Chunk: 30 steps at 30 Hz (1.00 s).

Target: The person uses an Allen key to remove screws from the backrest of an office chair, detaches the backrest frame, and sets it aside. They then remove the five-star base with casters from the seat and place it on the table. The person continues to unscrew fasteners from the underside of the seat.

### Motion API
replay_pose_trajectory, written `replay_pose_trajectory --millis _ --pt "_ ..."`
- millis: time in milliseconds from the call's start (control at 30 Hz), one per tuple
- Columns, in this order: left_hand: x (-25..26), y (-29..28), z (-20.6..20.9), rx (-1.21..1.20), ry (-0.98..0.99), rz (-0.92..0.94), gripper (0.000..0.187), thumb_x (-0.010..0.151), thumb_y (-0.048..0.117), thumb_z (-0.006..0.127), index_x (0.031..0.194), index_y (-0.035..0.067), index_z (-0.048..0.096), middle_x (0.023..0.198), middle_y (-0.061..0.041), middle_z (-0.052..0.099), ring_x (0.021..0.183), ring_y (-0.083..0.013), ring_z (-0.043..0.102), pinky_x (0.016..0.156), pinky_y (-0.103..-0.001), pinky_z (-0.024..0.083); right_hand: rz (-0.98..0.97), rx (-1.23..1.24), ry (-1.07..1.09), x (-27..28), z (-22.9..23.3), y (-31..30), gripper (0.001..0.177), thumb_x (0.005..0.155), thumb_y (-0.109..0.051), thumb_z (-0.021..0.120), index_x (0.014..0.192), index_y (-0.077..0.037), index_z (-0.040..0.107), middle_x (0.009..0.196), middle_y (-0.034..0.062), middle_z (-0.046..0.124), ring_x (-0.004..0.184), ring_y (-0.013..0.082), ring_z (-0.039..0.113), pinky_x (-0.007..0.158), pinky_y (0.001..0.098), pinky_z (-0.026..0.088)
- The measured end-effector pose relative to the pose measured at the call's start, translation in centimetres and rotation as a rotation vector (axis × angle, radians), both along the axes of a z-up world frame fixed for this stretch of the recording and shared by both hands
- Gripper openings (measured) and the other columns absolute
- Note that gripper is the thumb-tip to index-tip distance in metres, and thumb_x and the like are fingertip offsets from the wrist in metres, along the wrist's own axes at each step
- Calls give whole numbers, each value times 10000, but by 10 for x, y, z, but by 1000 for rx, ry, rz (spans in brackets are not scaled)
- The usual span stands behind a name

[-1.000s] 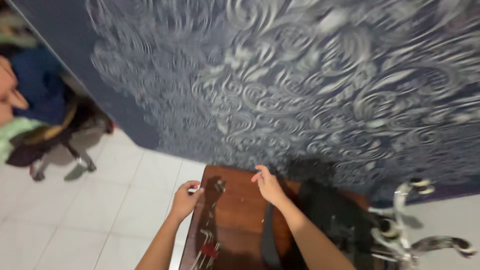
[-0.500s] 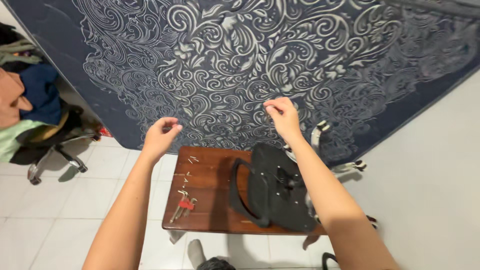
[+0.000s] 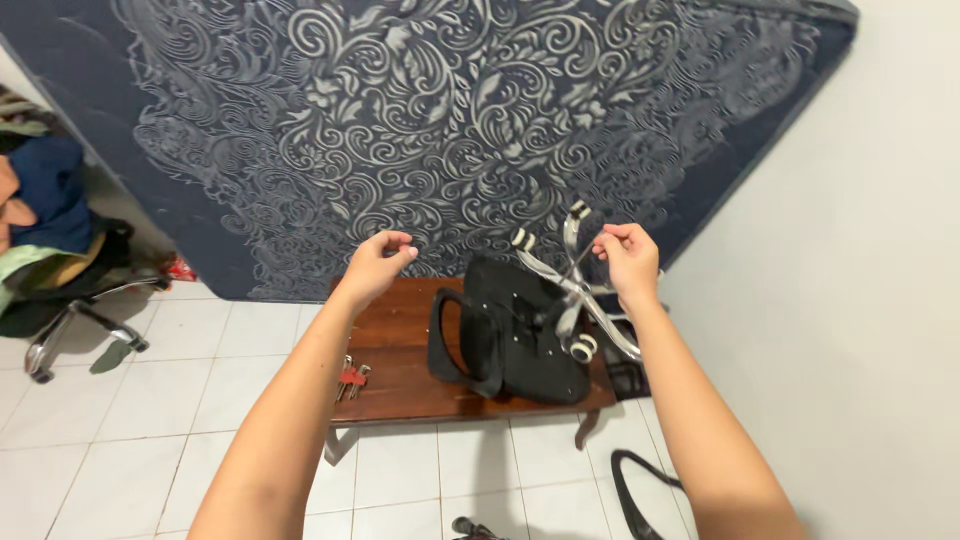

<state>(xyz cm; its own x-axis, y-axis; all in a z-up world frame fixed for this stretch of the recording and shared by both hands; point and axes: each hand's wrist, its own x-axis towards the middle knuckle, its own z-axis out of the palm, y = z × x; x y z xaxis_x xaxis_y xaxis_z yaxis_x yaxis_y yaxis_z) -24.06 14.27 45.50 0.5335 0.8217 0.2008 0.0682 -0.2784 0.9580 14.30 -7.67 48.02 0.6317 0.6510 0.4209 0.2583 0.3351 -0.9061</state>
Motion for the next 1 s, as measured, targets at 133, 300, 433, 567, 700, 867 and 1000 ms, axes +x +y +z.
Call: replay_pose_trajectory --millis 133,300,433,567,700,867,1000 --pt "-3 -30 2 -79 53 -55 371 902 227 748 1212 35 678 1033 -14 681 899 -139 594 786 -310 486 -25 -82 64 -14 -11 -49 130 957 -40 667 1073 14 649 929 94 730 804 134 696 718 252 558" --pt "-14 -49 -16 -72 19 -102 357 906 222 758 1191 17 691 1032 -29 683 955 -113 621 858 -275 514 -79 -126 4 -28 -24 -89 131 935 -39 744 1029 4 664 903 85 710 779 122 676 698 248 549" --pt "-21 -58 -32 -102 44 -97 356 906 218 747 1197 24 682 1057 -20 701 991 -107 637 877 -267 510 -86 -135 -22 -33 -25 -113 141 917 -36 761 939 -17 623 890 71 702 743 112 653 680 242 542" --pt "-22 -73 -32 -108 40 -97 360 913 218 748 1201 13 682 1058 -41 694 992 -127 633 871 -278 512 -71 -182 -10 -29 -21 -125 148 936 -47 725 898 -34 582 840 78 691 717 114 649 662 245 537" --pt "-17 -89 -23 -119 133 1 383 901 239 737 1225 46 666 1080 -29 695 1016 -119 637 868 -285 513 6 -183 -8 -9 -14 -132 146 971 -68 682 903 -49 554 854 81 700 750 123 654 695 260 535" --pt "19 -106 -29 -51 106 62 360 915 245 742 1200 32 682 1093 -49 698 1020 -141 641 889 -299 522 29 -198 -202 38 -15 -144 158 985 -71 683 895 -35 559 914 96 735 856 132 686 803 276 541" --pt "64 -128 -54 -43 67 131 334 902 226 752 1161 27 683 1067 -48 714 999 -137 644 883 -298 519 108 -221 -239 92 -25 -156 146 988 -58 674 899 -31 561 959 102 737 900 121 691 846 263 543"
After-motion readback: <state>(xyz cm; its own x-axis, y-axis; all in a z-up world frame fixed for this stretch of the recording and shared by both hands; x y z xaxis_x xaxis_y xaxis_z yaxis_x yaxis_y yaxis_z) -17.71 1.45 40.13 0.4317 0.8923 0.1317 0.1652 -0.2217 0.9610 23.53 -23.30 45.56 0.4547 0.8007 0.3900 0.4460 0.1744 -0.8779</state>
